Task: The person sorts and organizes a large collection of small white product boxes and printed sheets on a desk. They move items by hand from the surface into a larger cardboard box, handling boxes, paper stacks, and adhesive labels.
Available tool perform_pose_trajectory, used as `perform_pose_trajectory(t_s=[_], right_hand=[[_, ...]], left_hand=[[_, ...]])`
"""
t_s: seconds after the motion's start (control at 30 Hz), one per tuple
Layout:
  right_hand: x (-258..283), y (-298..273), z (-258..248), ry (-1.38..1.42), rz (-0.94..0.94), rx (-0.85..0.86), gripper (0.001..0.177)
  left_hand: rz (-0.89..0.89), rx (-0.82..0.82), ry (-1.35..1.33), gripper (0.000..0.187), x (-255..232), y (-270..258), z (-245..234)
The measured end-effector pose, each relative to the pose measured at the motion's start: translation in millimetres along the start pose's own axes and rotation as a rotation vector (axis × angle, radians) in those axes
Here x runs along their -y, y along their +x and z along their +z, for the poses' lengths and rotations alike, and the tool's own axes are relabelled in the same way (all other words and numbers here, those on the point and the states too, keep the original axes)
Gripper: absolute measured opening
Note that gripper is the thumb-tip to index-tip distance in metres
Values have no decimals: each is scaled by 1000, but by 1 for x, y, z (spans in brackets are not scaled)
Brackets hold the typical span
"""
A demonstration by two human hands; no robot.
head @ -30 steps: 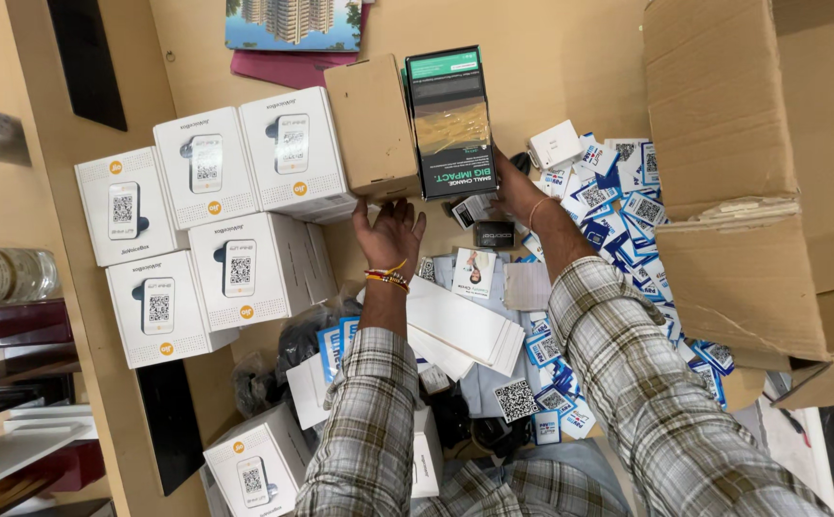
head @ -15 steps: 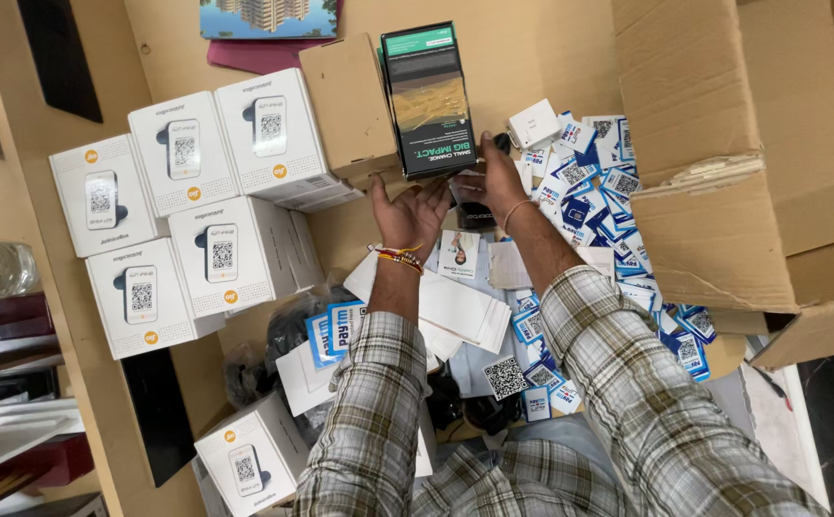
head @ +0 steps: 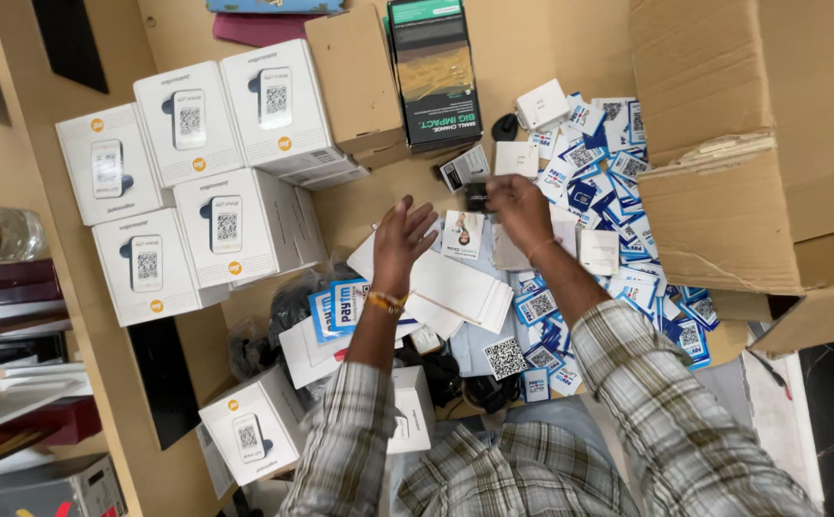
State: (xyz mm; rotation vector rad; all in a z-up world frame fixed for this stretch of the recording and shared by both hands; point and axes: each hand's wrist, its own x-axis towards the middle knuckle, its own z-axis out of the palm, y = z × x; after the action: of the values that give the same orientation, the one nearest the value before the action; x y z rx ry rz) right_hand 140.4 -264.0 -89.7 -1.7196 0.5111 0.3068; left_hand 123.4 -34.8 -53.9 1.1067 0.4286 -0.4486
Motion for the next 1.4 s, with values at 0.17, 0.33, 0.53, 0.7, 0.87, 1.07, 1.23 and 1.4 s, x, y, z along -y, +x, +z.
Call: perform_pose_trajectory(t_s=[0.17, 0.33, 0.53, 0.7, 0.87, 1.07, 1.23, 1.4], right_hand=[[-2, -115, 8, -701, -292, 286, 86], [18, -165, 37, -1220, -198, 433, 121], [0, -186, 29, -1052, -422, 259, 106], [-26, -208, 0, -985, -440, 261, 88], [-45, -235, -27, -924, -405, 198, 76], [-64, -255, -47, -776, -429, 89, 64], [-69, -260, -58, -731, -391, 58, 57], [-74, -275, -73, -723, -285, -1, 50]], left_hand=[[336, -259, 352, 33, 10, -155, -53], [220, -480, 622, 29, 37, -255, -90], [334, -802, 1218, 72, 44, -303, -138], [-146, -1054, 1426, 134, 18, -293, -179], [-201, -1043, 1246, 136, -5, -298, -180], [435, -749, 1065, 123, -30, -306, -99], [629, -578, 1103, 117, -23, -208, -34], [596, -581, 1136, 112, -18, -60, -24]])
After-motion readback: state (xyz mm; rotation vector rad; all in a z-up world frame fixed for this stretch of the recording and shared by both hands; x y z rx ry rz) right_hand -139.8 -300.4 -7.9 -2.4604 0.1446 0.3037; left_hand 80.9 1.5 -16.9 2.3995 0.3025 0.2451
